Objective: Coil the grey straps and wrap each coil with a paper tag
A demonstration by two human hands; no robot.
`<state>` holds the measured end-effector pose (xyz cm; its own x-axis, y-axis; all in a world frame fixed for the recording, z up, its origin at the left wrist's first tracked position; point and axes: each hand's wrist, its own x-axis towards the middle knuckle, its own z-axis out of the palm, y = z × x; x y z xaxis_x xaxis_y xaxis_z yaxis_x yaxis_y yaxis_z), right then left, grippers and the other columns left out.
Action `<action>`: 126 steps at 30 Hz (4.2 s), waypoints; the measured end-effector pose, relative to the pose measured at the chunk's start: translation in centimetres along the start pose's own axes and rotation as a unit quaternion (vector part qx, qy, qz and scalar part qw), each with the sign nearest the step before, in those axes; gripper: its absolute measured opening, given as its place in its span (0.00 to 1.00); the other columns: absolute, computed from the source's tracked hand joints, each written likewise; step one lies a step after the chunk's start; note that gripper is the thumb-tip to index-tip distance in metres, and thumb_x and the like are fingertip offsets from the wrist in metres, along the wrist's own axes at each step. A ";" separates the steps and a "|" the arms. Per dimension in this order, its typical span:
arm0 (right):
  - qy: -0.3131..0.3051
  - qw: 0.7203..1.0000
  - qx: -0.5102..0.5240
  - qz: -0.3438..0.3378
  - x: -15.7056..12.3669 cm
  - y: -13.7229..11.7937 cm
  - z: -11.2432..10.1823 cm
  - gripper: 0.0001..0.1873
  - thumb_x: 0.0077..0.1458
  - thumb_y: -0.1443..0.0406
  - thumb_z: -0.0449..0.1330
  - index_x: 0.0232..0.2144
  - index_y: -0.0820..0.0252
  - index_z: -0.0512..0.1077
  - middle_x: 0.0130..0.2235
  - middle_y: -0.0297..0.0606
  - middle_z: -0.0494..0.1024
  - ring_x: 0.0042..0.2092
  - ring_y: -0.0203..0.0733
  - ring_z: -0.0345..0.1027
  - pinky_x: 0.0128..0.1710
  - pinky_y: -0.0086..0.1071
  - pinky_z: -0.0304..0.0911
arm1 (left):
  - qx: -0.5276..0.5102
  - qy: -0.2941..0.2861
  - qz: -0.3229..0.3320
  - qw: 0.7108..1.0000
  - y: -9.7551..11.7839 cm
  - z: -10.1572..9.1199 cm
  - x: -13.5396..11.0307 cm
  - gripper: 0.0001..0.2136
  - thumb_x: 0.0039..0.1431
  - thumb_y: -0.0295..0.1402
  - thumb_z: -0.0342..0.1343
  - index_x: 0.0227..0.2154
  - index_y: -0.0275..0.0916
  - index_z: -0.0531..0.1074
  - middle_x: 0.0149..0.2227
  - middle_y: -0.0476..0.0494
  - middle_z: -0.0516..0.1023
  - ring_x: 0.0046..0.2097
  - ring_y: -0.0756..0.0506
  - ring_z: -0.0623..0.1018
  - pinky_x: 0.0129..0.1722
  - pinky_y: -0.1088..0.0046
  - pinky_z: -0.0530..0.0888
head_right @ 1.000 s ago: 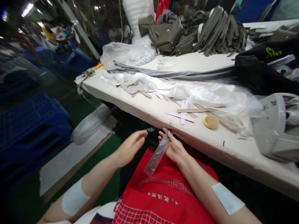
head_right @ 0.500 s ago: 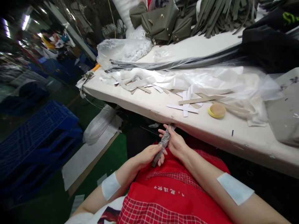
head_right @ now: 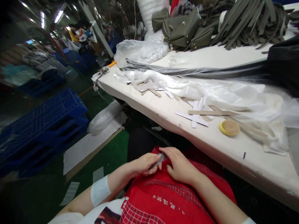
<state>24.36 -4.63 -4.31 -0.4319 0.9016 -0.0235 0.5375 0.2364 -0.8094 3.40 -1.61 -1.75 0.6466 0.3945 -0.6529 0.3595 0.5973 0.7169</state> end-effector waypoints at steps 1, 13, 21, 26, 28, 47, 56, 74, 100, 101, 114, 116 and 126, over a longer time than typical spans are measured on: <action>-0.032 0.999 -0.027 -0.009 0.0 -0.5 0.4 0.28 0.49 0.73 0.54 0.54 0.58 0.67 0.51 0.43 0.73 0.53 0.45 0.65 0.56 0.40 0.57 | 0.016 -0.018 0.002 1.000 0.0 0.2 0.0 0.29 0.57 0.60 0.44 0.30 0.33 0.70 0.13 0.55 0.62 0.12 0.56 0.54 0.12 0.78 0.50; -0.064 0.984 -0.166 0.006 0.8 1.1 0.4 0.08 0.61 0.65 0.54 0.39 0.61 0.72 0.35 0.42 0.77 0.38 0.47 0.68 0.42 0.38 0.59 | 0.024 -0.023 -0.072 0.997 0.3 -0.7 -0.2 0.28 0.53 0.61 0.49 0.26 0.35 0.67 0.15 0.51 0.70 0.11 0.56 0.56 0.11 0.78 0.48; -0.027 0.999 0.021 0.016 1.0 3.6 -0.1 0.14 0.58 0.68 0.52 0.46 0.58 0.71 0.45 0.43 0.77 0.47 0.47 0.68 0.51 0.42 0.59 | -0.056 -0.149 -0.074 0.985 3.7 -1.1 -0.9 0.22 0.60 0.49 0.52 0.28 0.30 0.73 0.15 0.50 0.67 0.12 0.56 0.57 0.12 0.78 0.49; -0.046 0.967 0.234 0.094 1.8 3.9 1.0 0.19 0.63 0.54 0.48 0.44 0.58 0.72 0.41 0.41 0.77 0.43 0.46 0.70 0.46 0.40 0.64 | -0.236 -0.070 0.145 0.958 8.6 -1.2 0.6 0.16 0.60 0.39 0.58 0.44 0.31 0.73 0.28 0.44 0.77 0.22 0.56 0.71 0.23 0.82 0.67; -0.074 0.953 0.275 0.108 2.0 2.3 1.0 0.24 0.62 0.49 0.48 0.42 0.60 0.73 0.34 0.38 0.76 0.37 0.43 0.70 0.41 0.37 0.64 | -0.280 -0.001 0.233 0.931 10.0 -1.6 1.9 0.18 0.57 0.35 0.60 0.49 0.33 0.71 0.39 0.40 0.79 0.35 0.50 0.78 0.39 0.76 0.73; 0.185 0.970 0.122 0.103 2.2 -3.4 -8.4 0.13 0.47 0.60 0.62 0.37 0.58 0.76 0.38 0.42 0.78 0.40 0.47 0.70 0.45 0.41 0.65 | 0.162 0.125 0.237 0.950 5.5 2.4 -1.2 0.25 0.65 0.49 0.41 0.27 0.34 0.72 0.19 0.49 0.64 0.22 0.52 0.63 0.26 0.75 0.61; -0.136 0.966 0.221 0.011 2.2 -8.6 -1.7 0.19 0.63 0.57 0.49 0.35 0.59 0.76 0.35 0.38 0.77 0.37 0.41 0.69 0.40 0.33 0.65 | -0.144 0.150 0.419 0.884 8.8 1.9 -3.8 0.21 0.66 0.45 0.43 0.47 0.33 0.71 0.23 0.50 0.63 0.28 0.50 0.70 0.45 0.65 0.71; 0.064 0.996 0.049 -0.035 4.1 -5.9 -6.2 0.27 0.50 0.69 0.55 0.54 0.53 0.66 0.55 0.43 0.69 0.56 0.50 0.61 0.58 0.44 0.55 | -0.151 0.074 0.220 0.961 6.8 2.1 -3.4 0.30 0.62 0.56 0.42 0.23 0.32 0.72 0.09 0.54 0.53 0.13 0.53 0.58 0.15 0.78 0.53; 0.038 0.997 0.058 -0.030 3.2 -6.4 -6.4 0.23 0.52 0.70 0.52 0.52 0.56 0.66 0.52 0.41 0.72 0.52 0.44 0.65 0.55 0.39 0.59 | -0.181 0.004 0.209 0.961 8.1 2.4 -3.5 0.27 0.64 0.51 0.41 0.31 0.29 0.73 0.12 0.54 0.56 0.17 0.52 0.64 0.27 0.74 0.69; 0.021 0.996 0.087 -0.019 3.3 -6.4 -5.3 0.16 0.56 0.69 0.51 0.46 0.58 0.69 0.46 0.40 0.75 0.46 0.43 0.68 0.50 0.37 0.62 | -0.221 -0.017 0.224 0.949 8.6 2.6 -4.0 0.26 0.65 0.49 0.42 0.35 0.28 0.73 0.15 0.53 0.59 0.20 0.52 0.67 0.32 0.72 0.71; 0.024 0.984 0.164 0.065 2.0 -6.6 -8.3 0.21 0.58 0.50 0.53 0.33 0.62 0.74 0.23 0.35 0.71 0.25 0.37 0.64 0.27 0.31 0.62 | 0.433 0.349 0.377 0.740 6.3 -1.0 -1.5 0.29 0.64 0.53 0.34 0.24 0.35 0.70 0.23 0.40 0.69 0.29 0.43 0.72 0.35 0.65 0.69; 0.127 0.991 -0.024 0.038 2.6 -5.5 -8.8 0.16 0.55 0.56 0.57 0.42 0.59 0.73 0.38 0.42 0.76 0.40 0.47 0.70 0.42 0.40 0.66 | 0.324 0.324 0.309 0.833 6.6 -0.1 -1.6 0.30 0.66 0.51 0.33 0.22 0.36 0.69 0.19 0.44 0.67 0.23 0.48 0.68 0.27 0.72 0.65; 0.009 0.997 0.079 0.007 3.9 -5.3 -2.6 0.13 0.63 0.61 0.46 0.39 0.59 0.68 0.36 0.38 0.74 0.37 0.43 0.68 0.40 0.35 0.64 | -0.230 0.032 0.260 0.937 10.2 1.2 -3.9 0.29 0.62 0.55 0.42 0.35 0.29 0.73 0.15 0.57 0.56 0.17 0.54 0.60 0.34 0.67 0.73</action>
<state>21.73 -1.41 1.39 -0.4113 0.9111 -0.0254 0.4214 0.1654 -0.8917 5.36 2.11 8.43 0.6070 0.7482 -0.2679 -0.3308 0.5444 0.7709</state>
